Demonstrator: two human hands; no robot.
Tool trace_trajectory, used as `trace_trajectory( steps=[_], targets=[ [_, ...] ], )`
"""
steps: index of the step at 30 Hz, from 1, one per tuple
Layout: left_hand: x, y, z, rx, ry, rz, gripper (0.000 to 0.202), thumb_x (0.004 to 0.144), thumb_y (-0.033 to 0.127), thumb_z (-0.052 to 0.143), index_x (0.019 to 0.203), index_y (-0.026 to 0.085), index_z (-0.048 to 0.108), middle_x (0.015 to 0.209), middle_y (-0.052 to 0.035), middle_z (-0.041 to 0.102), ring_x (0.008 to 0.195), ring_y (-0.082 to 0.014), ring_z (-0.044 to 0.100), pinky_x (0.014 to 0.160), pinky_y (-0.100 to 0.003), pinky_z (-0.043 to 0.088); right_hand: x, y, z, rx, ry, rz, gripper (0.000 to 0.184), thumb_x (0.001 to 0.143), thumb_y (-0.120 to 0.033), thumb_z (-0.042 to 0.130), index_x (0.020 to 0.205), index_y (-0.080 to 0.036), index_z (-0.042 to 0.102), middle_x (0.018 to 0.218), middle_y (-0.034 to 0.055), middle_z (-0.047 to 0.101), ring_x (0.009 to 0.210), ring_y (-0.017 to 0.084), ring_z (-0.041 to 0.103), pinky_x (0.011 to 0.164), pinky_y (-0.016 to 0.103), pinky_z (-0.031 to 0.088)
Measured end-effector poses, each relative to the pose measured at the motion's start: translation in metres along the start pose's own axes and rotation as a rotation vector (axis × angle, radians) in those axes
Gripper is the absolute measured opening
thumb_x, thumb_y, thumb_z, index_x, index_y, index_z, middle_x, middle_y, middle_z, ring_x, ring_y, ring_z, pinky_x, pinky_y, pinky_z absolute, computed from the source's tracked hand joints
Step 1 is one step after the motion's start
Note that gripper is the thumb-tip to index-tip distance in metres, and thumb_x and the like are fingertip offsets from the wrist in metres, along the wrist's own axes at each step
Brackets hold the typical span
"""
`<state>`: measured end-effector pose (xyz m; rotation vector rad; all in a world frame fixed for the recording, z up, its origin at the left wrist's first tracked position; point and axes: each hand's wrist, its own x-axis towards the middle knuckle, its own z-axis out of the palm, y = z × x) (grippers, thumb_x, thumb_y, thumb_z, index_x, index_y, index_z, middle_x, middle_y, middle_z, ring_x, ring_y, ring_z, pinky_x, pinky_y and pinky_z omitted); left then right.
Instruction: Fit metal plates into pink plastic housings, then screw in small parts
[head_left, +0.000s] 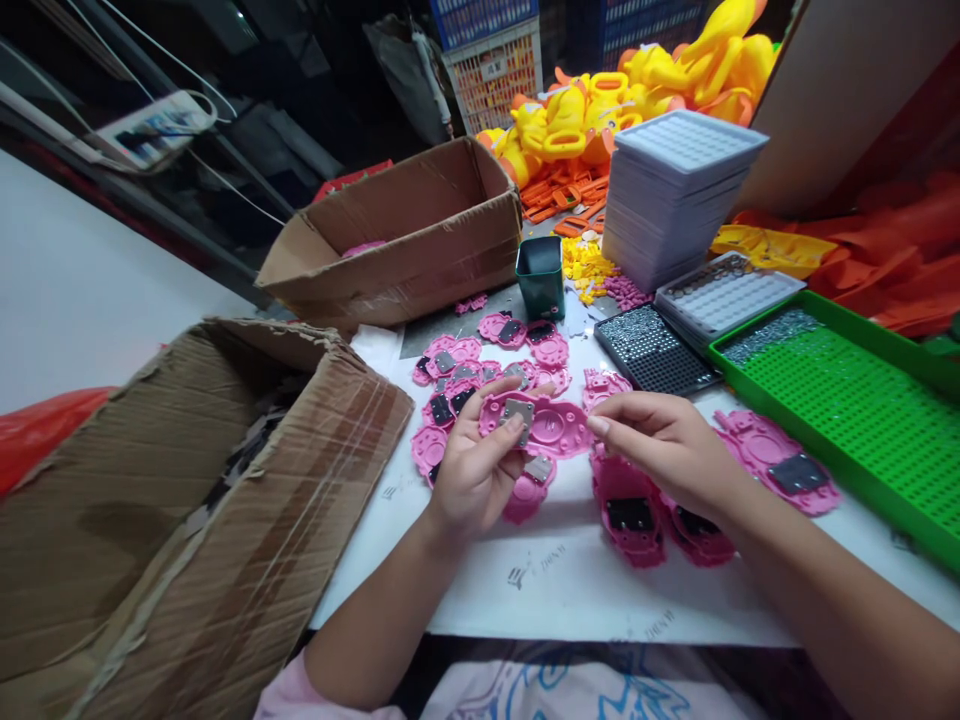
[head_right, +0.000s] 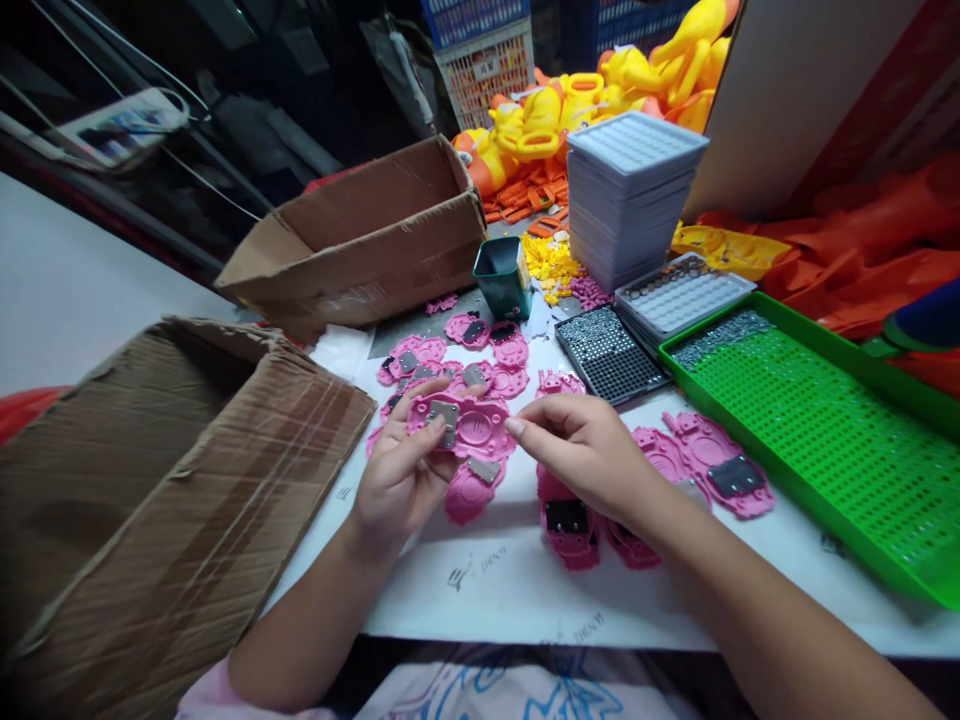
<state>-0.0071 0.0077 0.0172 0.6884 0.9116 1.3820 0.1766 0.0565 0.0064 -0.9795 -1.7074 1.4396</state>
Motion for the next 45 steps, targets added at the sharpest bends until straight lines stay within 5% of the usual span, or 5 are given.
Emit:
trace_trajectory(
  steps=[14, 19, 25, 32, 45],
  targets=[
    [-0.002, -0.001, -0.001, -0.057, -0.010, -0.084, 0.032, 0.068, 0.017, 0.076, 0.098, 0.019, 0.067, 0.065, 0.0034, 0.061, 0.053, -0.0047, 0.052, 0.051, -0.014, 0.043, 0.005, 0.010, -0.005, 0.262, -0.046, 0.091, 0.034, 0.067, -0.046, 0.074, 0.062, -0.017, 0.059, 0.059, -0.0004, 0.055, 0.054, 0.008, 0.047, 0.052, 0.022, 0.037],
    [-0.001, 0.005, -0.009, -0.259, -0.077, -0.129, 0.034, 0.067, 0.016, 0.074, 0.097, 0.019, 0.060, 0.074, 0.0019, 0.064, 0.058, -0.0091, 0.060, 0.055, -0.020, 0.051, 0.029, -0.012, 0.002, 0.380, -0.181, 0.191, 0.069, 0.072, -0.081, 0.035, 0.079, -0.018, 0.063, 0.063, 0.0044, 0.059, 0.053, 0.014, 0.053, 0.047, 0.026, 0.039],
    [-0.008, 0.005, -0.006, -0.409, -0.316, -0.181, 0.040, 0.059, 0.013, 0.077, 0.092, 0.019, 0.055, 0.080, -0.0003, 0.064, 0.067, -0.0154, 0.066, 0.060, -0.027, 0.056, 0.126, -0.032, 0.046, -0.747, -0.195, -0.093, 0.036, 0.092, -0.040, 0.035, 0.095, -0.017, 0.063, 0.089, 0.0070, 0.067, 0.078, 0.015, 0.060, 0.069, 0.026, 0.046],
    [-0.009, 0.003, -0.004, -0.514, -0.429, -0.182, 0.033, 0.066, 0.016, 0.074, 0.097, 0.012, 0.065, 0.078, -0.0059, 0.068, 0.071, -0.0158, 0.067, 0.071, -0.029, 0.056, 0.234, -0.005, 0.097, -1.190, -0.197, -0.054, 0.032, 0.086, -0.024, 0.052, 0.116, -0.018, 0.059, 0.123, 0.0128, 0.054, 0.116, 0.028, 0.049, 0.096, 0.043, 0.040],
    [-0.006, 0.002, -0.003, -0.484, -0.457, -0.240, 0.036, 0.075, 0.022, 0.065, 0.108, 0.017, 0.055, 0.102, -0.0119, 0.066, 0.087, -0.0267, 0.069, 0.071, -0.037, 0.054, 0.248, 0.013, 0.094, -1.359, -0.261, -0.072, 0.033, 0.089, -0.036, 0.053, 0.115, -0.015, 0.056, 0.118, 0.0096, 0.057, 0.105, 0.020, 0.057, 0.090, 0.043, 0.049]
  ],
)
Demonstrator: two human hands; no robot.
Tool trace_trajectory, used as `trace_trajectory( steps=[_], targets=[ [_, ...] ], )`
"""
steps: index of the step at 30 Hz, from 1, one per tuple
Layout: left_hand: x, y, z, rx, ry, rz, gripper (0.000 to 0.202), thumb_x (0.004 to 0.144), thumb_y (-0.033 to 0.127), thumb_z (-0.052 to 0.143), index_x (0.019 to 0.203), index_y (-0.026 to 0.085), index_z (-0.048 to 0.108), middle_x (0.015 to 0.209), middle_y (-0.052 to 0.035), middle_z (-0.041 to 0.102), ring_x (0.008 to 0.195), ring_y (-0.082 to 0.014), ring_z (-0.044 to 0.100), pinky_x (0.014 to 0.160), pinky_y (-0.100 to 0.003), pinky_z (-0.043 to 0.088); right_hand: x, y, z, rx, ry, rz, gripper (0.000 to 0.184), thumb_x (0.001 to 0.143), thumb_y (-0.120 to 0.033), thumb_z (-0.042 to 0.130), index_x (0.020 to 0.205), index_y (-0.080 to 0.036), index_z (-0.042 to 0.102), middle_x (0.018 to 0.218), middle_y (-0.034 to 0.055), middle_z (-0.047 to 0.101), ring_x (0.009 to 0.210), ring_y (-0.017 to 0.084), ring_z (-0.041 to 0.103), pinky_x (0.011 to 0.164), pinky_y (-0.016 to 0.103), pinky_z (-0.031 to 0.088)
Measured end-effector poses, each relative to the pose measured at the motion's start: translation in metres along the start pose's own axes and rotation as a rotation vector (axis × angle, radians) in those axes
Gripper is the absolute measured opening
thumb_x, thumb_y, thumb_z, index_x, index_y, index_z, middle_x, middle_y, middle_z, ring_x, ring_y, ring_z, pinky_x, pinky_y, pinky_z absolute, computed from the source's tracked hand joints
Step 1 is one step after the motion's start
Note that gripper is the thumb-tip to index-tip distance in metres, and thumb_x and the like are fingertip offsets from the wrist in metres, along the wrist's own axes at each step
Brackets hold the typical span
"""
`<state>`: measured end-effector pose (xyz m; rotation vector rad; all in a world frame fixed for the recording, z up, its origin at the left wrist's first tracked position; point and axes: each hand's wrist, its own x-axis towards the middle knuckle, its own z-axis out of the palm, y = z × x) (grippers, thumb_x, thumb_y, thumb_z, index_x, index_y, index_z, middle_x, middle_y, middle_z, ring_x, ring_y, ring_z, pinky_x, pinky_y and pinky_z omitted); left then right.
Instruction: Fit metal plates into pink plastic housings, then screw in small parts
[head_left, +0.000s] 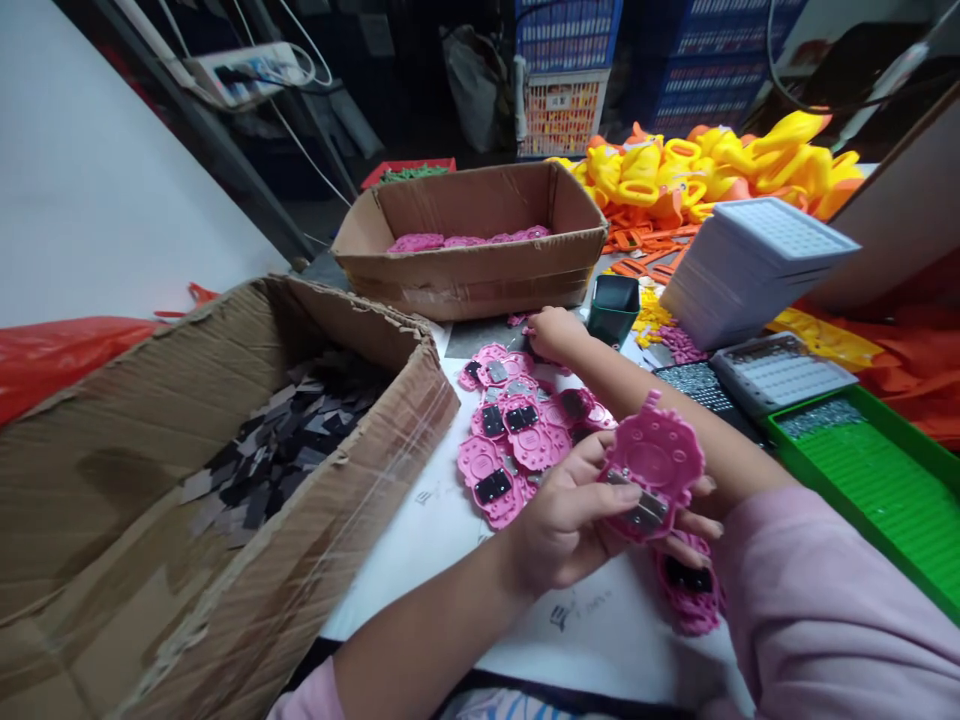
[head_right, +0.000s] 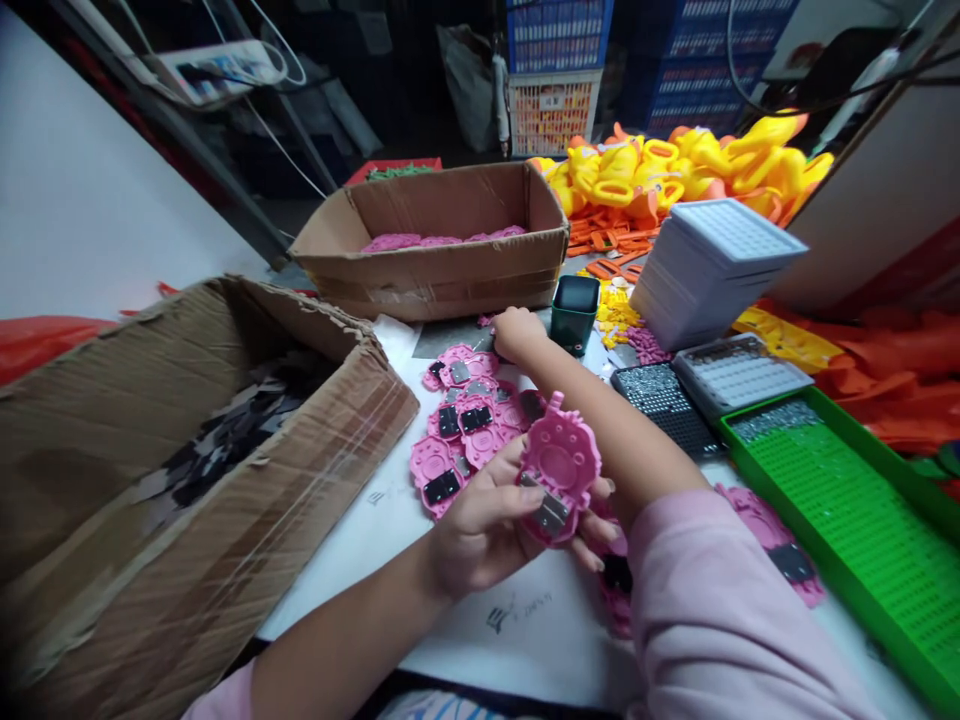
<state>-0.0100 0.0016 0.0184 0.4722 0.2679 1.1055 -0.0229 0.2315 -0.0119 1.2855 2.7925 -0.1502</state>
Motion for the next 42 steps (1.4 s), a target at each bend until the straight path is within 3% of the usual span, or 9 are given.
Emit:
trace_trajectory(
  steps=[8, 17, 21, 24, 27, 30, 35, 39, 42],
  targets=[
    [0.001, -0.010, 0.001, 0.107, -0.034, -0.013, 0.036, 0.075, 0.021, 0.064, 0.107, 0.017, 0.050, 0.099, -0.0132, 0.068, 0.080, -0.0260, 0.070, 0.066, -0.036, 0.054, -0.021, 0.006, -0.007, 0.047, 0.048, -0.041, 0.032, 0.089, -0.035, 0.053, 0.115, -0.016, 0.056, 0.119, 0.0095, 0.057, 0.106, 0.020, 0.057, 0.090, 0.043, 0.049],
    [0.002, -0.010, -0.012, 0.137, -0.010, -0.005, 0.039, 0.072, 0.024, 0.069, 0.105, 0.018, 0.049, 0.096, -0.0143, 0.070, 0.075, -0.0281, 0.071, 0.061, -0.036, 0.054, 0.001, -0.003, 0.003, 0.153, -0.015, -0.053, 0.034, 0.088, -0.036, 0.054, 0.115, -0.016, 0.056, 0.120, 0.0090, 0.057, 0.107, 0.021, 0.056, 0.092, 0.045, 0.047],
    [0.005, -0.007, -0.015, 0.156, 0.020, 0.011, 0.040, 0.072, 0.024, 0.069, 0.108, 0.017, 0.051, 0.097, -0.0138, 0.070, 0.078, -0.0271, 0.070, 0.065, -0.036, 0.053, -0.003, 0.000, -0.009, 0.291, 0.091, -0.043, 0.032, 0.086, -0.033, 0.057, 0.113, -0.015, 0.057, 0.118, 0.0097, 0.058, 0.108, 0.021, 0.056, 0.094, 0.043, 0.045],
    [0.005, -0.005, -0.013, 0.185, 0.098, 0.062, 0.037, 0.071, 0.029, 0.072, 0.100, 0.015, 0.054, 0.090, -0.0116, 0.071, 0.074, -0.0239, 0.070, 0.061, -0.029, 0.052, -0.032, 0.006, -0.030, 0.425, 0.244, -0.052, 0.031, 0.087, -0.029, 0.054, 0.114, -0.014, 0.056, 0.110, 0.0086, 0.062, 0.102, 0.017, 0.057, 0.091, 0.032, 0.044],
    [0.003, -0.004, -0.010, 0.212, 0.124, 0.092, 0.035, 0.070, 0.032, 0.074, 0.092, 0.016, 0.053, 0.081, -0.0069, 0.069, 0.065, -0.0202, 0.069, 0.054, -0.026, 0.051, -0.088, 0.018, -0.050, 0.611, 0.373, -0.061, 0.034, 0.087, -0.038, 0.050, 0.111, -0.015, 0.053, 0.094, 0.0055, 0.063, 0.085, 0.013, 0.060, 0.074, 0.026, 0.048],
    [0.003, -0.005, -0.008, 0.251, 0.122, 0.070, 0.037, 0.071, 0.025, 0.074, 0.098, 0.017, 0.050, 0.087, -0.0063, 0.069, 0.070, -0.0214, 0.070, 0.056, -0.029, 0.054, -0.157, 0.032, -0.059, 1.210, 0.522, -0.053, 0.033, 0.070, -0.037, 0.070, 0.093, -0.018, 0.057, 0.080, 0.0013, 0.061, 0.070, 0.012, 0.059, 0.064, 0.027, 0.048],
    [0.004, -0.014, -0.009, 0.325, 0.215, 0.046, 0.057, 0.072, 0.019, 0.074, 0.115, 0.023, 0.038, 0.098, -0.0069, 0.067, 0.078, -0.0236, 0.070, 0.067, -0.038, 0.057, -0.243, 0.043, -0.040, 1.484, 0.570, 0.165, 0.031, 0.064, -0.040, 0.077, 0.081, -0.022, 0.059, 0.072, 0.0005, 0.061, 0.059, 0.012, 0.057, 0.055, 0.028, 0.050],
    [0.003, -0.024, -0.010, 0.388, 0.304, -0.002, 0.065, 0.076, 0.028, 0.071, 0.129, 0.027, 0.034, 0.102, -0.0067, 0.066, 0.074, -0.0198, 0.069, 0.071, -0.038, 0.055, -0.262, 0.035, -0.014, 1.489, 0.495, 0.140, 0.033, 0.061, -0.042, 0.079, 0.075, -0.020, 0.059, 0.069, 0.0007, 0.061, 0.060, 0.011, 0.057, 0.052, 0.025, 0.050],
    [0.001, -0.030, -0.012, 0.462, 0.333, 0.000, 0.059, 0.080, 0.036, 0.067, 0.132, 0.027, 0.039, 0.102, -0.0057, 0.067, 0.075, -0.0168, 0.067, 0.071, -0.031, 0.052, -0.266, 0.031, -0.002, 1.441, 0.471, 0.087, 0.029, 0.066, -0.035, 0.077, 0.085, -0.020, 0.060, 0.076, 0.0018, 0.063, 0.066, 0.012, 0.060, 0.058, 0.025, 0.053]
  ],
)
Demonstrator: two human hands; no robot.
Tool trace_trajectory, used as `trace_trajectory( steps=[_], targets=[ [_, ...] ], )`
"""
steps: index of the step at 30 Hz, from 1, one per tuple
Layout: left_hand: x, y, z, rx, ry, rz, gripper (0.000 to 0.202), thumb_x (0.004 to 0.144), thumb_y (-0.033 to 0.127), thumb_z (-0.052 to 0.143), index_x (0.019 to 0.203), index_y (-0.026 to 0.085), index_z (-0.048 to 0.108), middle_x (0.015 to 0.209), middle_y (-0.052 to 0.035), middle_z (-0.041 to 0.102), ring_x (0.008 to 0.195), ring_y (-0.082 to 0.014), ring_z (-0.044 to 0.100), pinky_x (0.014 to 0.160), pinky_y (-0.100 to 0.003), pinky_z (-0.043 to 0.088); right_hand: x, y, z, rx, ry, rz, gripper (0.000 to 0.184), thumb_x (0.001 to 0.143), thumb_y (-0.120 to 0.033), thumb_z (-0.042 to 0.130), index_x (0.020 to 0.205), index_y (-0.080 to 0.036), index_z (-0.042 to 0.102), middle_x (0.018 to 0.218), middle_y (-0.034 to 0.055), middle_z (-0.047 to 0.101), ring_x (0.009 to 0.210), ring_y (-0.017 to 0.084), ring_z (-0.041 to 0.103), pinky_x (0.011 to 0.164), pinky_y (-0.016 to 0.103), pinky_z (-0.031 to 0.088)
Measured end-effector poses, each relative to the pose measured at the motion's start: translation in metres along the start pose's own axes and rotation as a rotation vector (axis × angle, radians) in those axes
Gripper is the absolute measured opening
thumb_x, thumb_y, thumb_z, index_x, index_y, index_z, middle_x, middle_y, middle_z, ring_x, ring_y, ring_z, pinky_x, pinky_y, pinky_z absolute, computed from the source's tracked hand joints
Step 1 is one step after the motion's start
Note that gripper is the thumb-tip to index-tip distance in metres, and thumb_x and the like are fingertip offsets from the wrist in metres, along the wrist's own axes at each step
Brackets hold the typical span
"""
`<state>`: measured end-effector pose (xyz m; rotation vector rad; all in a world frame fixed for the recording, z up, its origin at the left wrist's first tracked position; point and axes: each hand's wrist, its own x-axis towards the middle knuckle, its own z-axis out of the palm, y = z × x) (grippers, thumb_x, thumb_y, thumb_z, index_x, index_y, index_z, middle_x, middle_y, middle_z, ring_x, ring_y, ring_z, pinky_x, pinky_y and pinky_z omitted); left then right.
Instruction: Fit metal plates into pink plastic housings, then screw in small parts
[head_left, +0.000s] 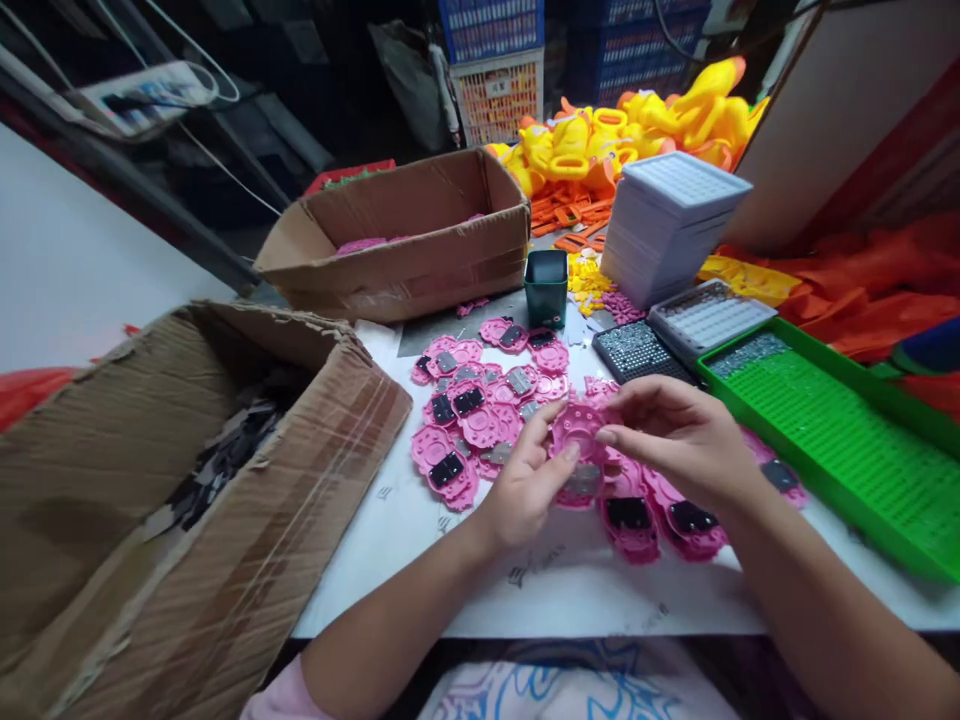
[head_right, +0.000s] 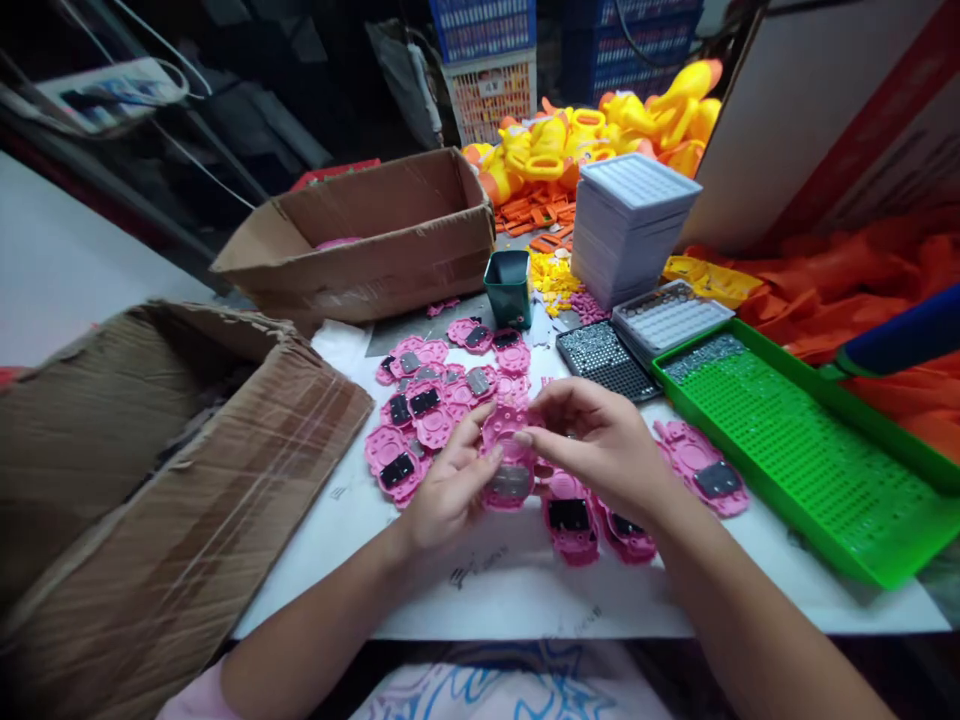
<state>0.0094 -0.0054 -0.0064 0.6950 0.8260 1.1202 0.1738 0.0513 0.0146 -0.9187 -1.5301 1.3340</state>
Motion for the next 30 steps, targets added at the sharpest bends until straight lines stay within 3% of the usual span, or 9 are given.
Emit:
trace_trajectory(
  steps=[3, 6, 10, 13, 20, 26, 30],
  targets=[
    [-0.001, -0.003, 0.000, 0.067, 0.036, 0.023, 0.058, 0.081, 0.038, 0.066, 0.132, 0.026, 0.042, 0.103, -0.0060, 0.067, 0.080, -0.0160, 0.065, 0.074, -0.029, 0.050, -0.003, 0.002, -0.004, -0.181, 0.012, -0.127, 0.023, 0.074, -0.028, 0.070, 0.093, -0.021, 0.059, 0.079, 0.0027, 0.064, 0.067, 0.012, 0.061, 0.061, 0.026, 0.053],
    [-0.003, -0.002, 0.000, 0.097, 0.030, -0.002, 0.057, 0.082, 0.036, 0.065, 0.133, 0.027, 0.040, 0.103, -0.0045, 0.067, 0.084, -0.0153, 0.064, 0.081, -0.030, 0.048, -0.003, 0.000, -0.008, -0.463, 0.037, -0.390, 0.011, 0.079, -0.023, 0.064, 0.090, -0.022, 0.063, 0.083, 0.0054, 0.066, 0.073, 0.014, 0.062, 0.066, 0.028, 0.054],
    [-0.004, -0.002, 0.002, 0.117, 0.001, -0.020, 0.055, 0.082, 0.030, 0.066, 0.130, 0.030, 0.042, 0.114, -0.0047, 0.063, 0.101, -0.0183, 0.061, 0.087, -0.030, 0.046, -0.001, 0.002, -0.005, -0.675, 0.026, -0.635, 0.018, 0.083, -0.016, 0.056, 0.100, -0.019, 0.064, 0.089, 0.0085, 0.066, 0.080, 0.015, 0.063, 0.070, 0.027, 0.054],
    [-0.005, -0.002, 0.005, 0.111, -0.011, -0.011, 0.056, 0.078, 0.028, 0.070, 0.127, 0.029, 0.044, 0.129, -0.0064, 0.055, 0.113, -0.0210, 0.055, 0.090, -0.031, 0.045, -0.002, 0.009, -0.001, -0.796, 0.015, -0.662, 0.022, 0.086, -0.016, 0.052, 0.105, -0.019, 0.063, 0.088, 0.0095, 0.067, 0.081, 0.017, 0.063, 0.069, 0.030, 0.054],
    [-0.003, -0.001, 0.007, 0.167, -0.017, 0.020, 0.055, 0.078, 0.027, 0.069, 0.127, 0.028, 0.041, 0.126, -0.0066, 0.055, 0.109, -0.0191, 0.056, 0.086, -0.028, 0.046, -0.004, 0.013, -0.002, -0.816, 0.033, -0.704, 0.016, 0.084, -0.013, 0.055, 0.097, -0.015, 0.063, 0.089, 0.0121, 0.068, 0.080, 0.019, 0.062, 0.071, 0.033, 0.053],
    [-0.002, -0.003, 0.005, 0.188, -0.026, 0.044, 0.054, 0.079, 0.033, 0.068, 0.127, 0.027, 0.043, 0.119, -0.0067, 0.059, 0.104, -0.0189, 0.058, 0.087, -0.031, 0.045, -0.003, 0.011, -0.002, -0.837, 0.047, -0.732, 0.013, 0.082, -0.012, 0.058, 0.094, -0.010, 0.063, 0.084, 0.0129, 0.066, 0.077, 0.019, 0.060, 0.067, 0.032, 0.052],
    [-0.003, -0.003, 0.005, 0.249, 0.026, 0.041, 0.040, 0.084, 0.038, 0.062, 0.120, 0.025, 0.050, 0.098, -0.0035, 0.063, 0.087, -0.0146, 0.059, 0.079, -0.028, 0.046, -0.004, 0.010, 0.000, -0.861, 0.026, -0.722, 0.009, 0.081, -0.013, 0.060, 0.089, -0.009, 0.063, 0.081, 0.0119, 0.064, 0.074, 0.018, 0.057, 0.065, 0.032, 0.050]
  ],
)
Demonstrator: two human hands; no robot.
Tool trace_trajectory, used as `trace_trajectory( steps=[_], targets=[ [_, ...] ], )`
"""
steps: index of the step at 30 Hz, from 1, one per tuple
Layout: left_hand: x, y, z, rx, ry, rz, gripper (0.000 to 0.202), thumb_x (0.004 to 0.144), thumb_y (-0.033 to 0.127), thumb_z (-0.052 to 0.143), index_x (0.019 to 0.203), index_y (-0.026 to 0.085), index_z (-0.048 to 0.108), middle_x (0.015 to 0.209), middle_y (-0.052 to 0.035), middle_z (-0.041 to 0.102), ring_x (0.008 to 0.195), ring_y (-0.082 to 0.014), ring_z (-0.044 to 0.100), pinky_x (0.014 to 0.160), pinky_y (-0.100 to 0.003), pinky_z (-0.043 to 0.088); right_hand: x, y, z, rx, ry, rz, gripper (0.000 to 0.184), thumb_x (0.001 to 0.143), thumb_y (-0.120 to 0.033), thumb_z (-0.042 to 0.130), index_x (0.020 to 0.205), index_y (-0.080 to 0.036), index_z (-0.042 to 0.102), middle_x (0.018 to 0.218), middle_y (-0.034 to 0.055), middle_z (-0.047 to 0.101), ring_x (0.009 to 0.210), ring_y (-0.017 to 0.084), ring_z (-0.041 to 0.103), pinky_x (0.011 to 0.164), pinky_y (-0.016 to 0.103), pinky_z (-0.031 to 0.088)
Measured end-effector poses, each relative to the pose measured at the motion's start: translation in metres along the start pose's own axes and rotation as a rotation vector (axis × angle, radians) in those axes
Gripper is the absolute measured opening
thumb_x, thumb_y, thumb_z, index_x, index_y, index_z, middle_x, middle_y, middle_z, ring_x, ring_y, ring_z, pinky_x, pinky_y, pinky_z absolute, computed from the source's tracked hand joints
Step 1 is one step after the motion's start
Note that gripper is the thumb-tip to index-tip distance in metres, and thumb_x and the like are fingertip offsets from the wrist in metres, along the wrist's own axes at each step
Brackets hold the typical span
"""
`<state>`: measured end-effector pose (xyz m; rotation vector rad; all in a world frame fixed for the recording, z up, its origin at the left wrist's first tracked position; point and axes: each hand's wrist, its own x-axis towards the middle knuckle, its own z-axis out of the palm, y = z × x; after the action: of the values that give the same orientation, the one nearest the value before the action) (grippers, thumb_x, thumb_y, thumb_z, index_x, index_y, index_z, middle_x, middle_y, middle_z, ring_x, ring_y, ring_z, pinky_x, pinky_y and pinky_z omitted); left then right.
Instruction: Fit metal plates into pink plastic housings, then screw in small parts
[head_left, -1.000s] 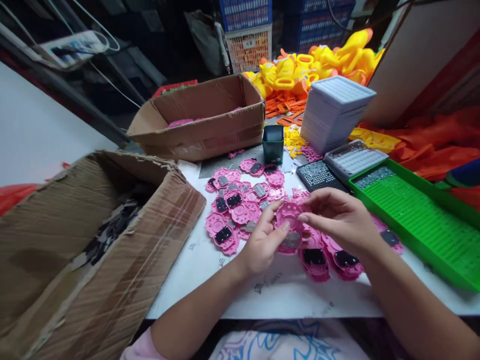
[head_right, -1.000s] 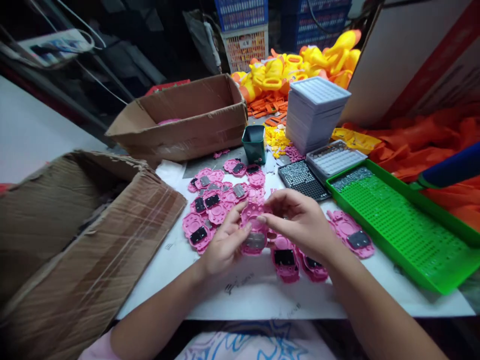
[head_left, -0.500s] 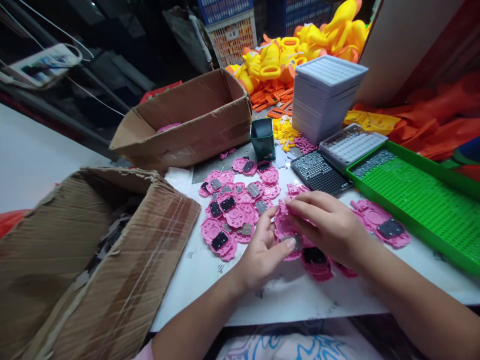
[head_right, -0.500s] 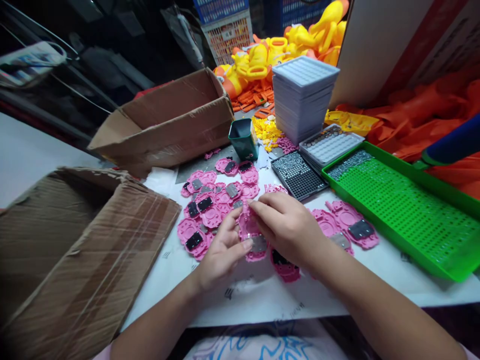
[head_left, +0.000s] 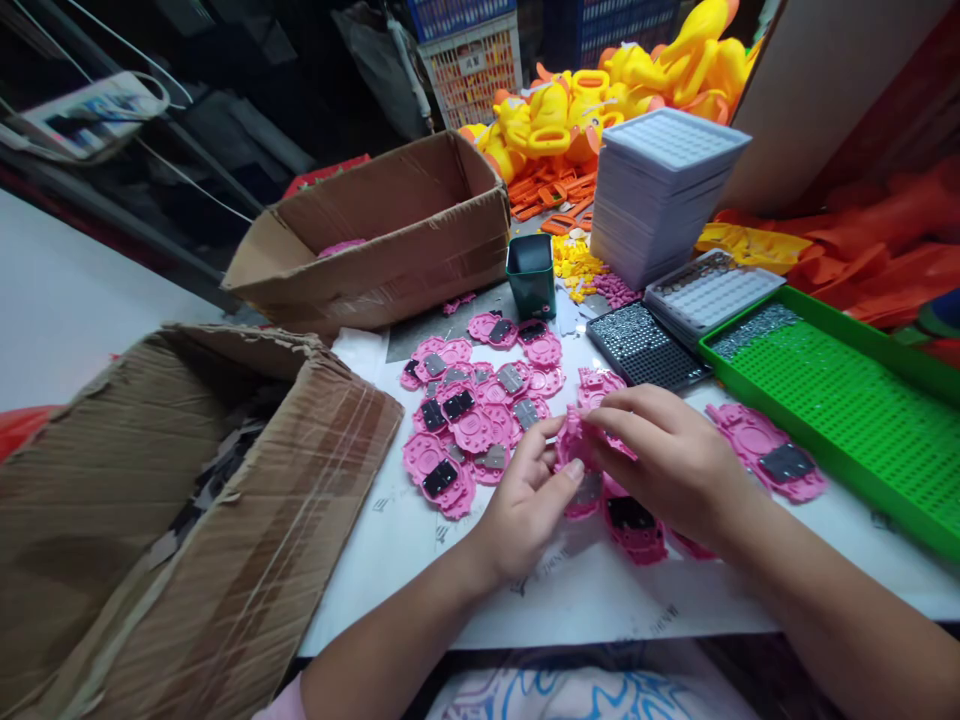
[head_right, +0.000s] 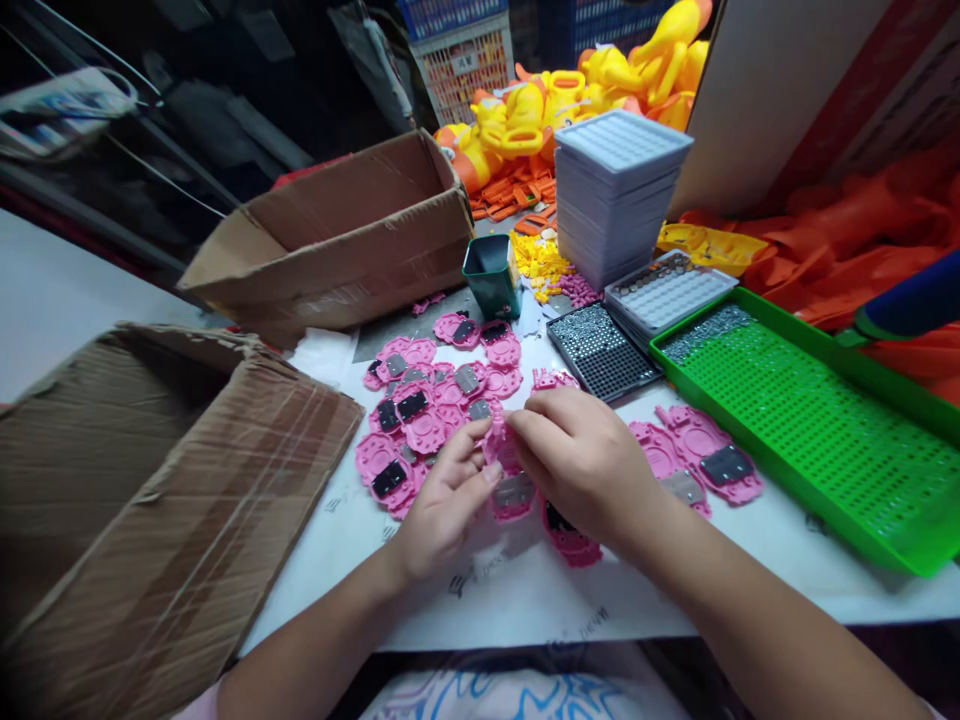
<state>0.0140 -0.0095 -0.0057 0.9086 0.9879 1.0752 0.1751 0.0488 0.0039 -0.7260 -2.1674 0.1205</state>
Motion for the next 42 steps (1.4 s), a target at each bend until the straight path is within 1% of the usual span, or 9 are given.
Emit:
trace_trajectory(
  steps=[2, 6, 12, 19, 23, 29, 33, 37, 42],
  targets=[
    [0.000, 0.001, 0.000, 0.035, 0.024, 0.020, 0.033, 0.086, 0.040, 0.059, 0.114, 0.024, 0.053, 0.090, -0.0018, 0.062, 0.077, -0.0119, 0.057, 0.075, -0.026, 0.046, 0.000, -0.002, 0.000, -0.003, -0.022, 0.010, 0.006, 0.082, -0.014, 0.059, 0.085, -0.010, 0.063, 0.080, 0.0114, 0.063, 0.072, 0.018, 0.056, 0.063, 0.031, 0.048],
    [0.002, 0.001, 0.001, 0.028, 0.052, 0.079, 0.021, 0.088, 0.039, 0.055, 0.103, 0.023, 0.056, 0.087, 0.0002, 0.059, 0.073, -0.0094, 0.053, 0.072, -0.022, 0.044, 0.001, -0.006, 0.000, 0.026, -0.038, 0.012, 0.006, 0.083, -0.012, 0.056, 0.083, -0.011, 0.062, 0.079, 0.0103, 0.062, 0.071, 0.017, 0.055, 0.063, 0.029, 0.048],
    [0.004, 0.003, 0.002, -0.022, 0.097, 0.074, 0.021, 0.087, 0.039, 0.058, 0.098, 0.021, 0.056, 0.078, 0.0020, 0.056, 0.068, -0.0085, 0.051, 0.067, -0.020, 0.042, 0.000, -0.006, 0.001, 0.071, -0.048, 0.029, 0.009, 0.082, -0.010, 0.057, 0.089, -0.013, 0.061, 0.081, 0.0082, 0.061, 0.073, 0.015, 0.055, 0.065, 0.028, 0.048],
    [0.003, 0.007, 0.003, -0.024, 0.061, 0.062, 0.024, 0.085, 0.041, 0.059, 0.091, 0.019, 0.052, 0.071, 0.0036, 0.054, 0.061, -0.0070, 0.048, 0.060, -0.019, 0.041, 0.000, -0.009, 0.002, 0.072, -0.035, 0.025, 0.010, 0.081, -0.011, 0.059, 0.090, -0.012, 0.060, 0.081, 0.0083, 0.061, 0.073, 0.016, 0.056, 0.064, 0.029, 0.050],
    [0.003, 0.007, 0.001, -0.003, 0.073, 0.069, 0.025, 0.085, 0.041, 0.059, 0.084, 0.018, 0.050, 0.067, 0.0047, 0.052, 0.057, -0.0058, 0.046, 0.056, -0.018, 0.039, -0.001, -0.011, 0.003, 0.089, 0.010, 0.010, 0.017, 0.079, -0.009, 0.060, 0.096, -0.012, 0.060, 0.084, 0.0098, 0.063, 0.077, 0.017, 0.058, 0.068, 0.031, 0.052],
    [0.002, 0.007, -0.004, -0.002, 0.131, 0.131, 0.023, 0.083, 0.039, 0.062, 0.082, 0.017, 0.055, 0.071, 0.0029, 0.056, 0.062, -0.0070, 0.051, 0.059, -0.018, 0.042, -0.002, -0.013, 0.006, 0.035, 0.098, -0.063, 0.018, 0.074, -0.009, 0.066, 0.091, -0.013, 0.061, 0.086, 0.0122, 0.066, 0.078, 0.020, 0.062, 0.069, 0.036, 0.054],
    [0.001, 0.008, -0.009, 0.015, 0.106, 0.161, 0.020, 0.083, 0.036, 0.063, 0.081, 0.017, 0.060, 0.073, 0.0008, 0.060, 0.064, -0.0083, 0.054, 0.061, -0.019, 0.043, -0.004, -0.017, 0.008, 0.062, 0.118, -0.054, 0.020, 0.073, -0.008, 0.067, 0.090, -0.014, 0.059, 0.087, 0.0114, 0.067, 0.081, 0.020, 0.062, 0.071, 0.036, 0.055],
    [-0.001, 0.006, -0.008, -0.060, 0.110, 0.107, 0.024, 0.080, 0.039, 0.066, 0.084, 0.017, 0.059, 0.073, 0.0006, 0.061, 0.061, -0.0089, 0.055, 0.059, -0.020, 0.044, -0.006, -0.018, 0.009, 0.071, 0.132, -0.048, 0.024, 0.072, -0.008, 0.067, 0.094, -0.013, 0.059, 0.089, 0.0118, 0.067, 0.084, 0.020, 0.063, 0.075, 0.037, 0.055],
    [-0.004, 0.005, 0.002, -0.104, 0.178, 0.081, 0.027, 0.077, 0.038, 0.069, 0.085, 0.017, 0.055, 0.073, 0.0016, 0.061, 0.060, -0.0078, 0.054, 0.057, -0.018, 0.044, -0.008, -0.021, 0.013, 0.052, 0.106, -0.041, 0.025, 0.074, -0.009, 0.065, 0.098, -0.013, 0.059, 0.092, 0.0122, 0.068, 0.087, 0.022, 0.063, 0.077, 0.040, 0.055]
  ],
)
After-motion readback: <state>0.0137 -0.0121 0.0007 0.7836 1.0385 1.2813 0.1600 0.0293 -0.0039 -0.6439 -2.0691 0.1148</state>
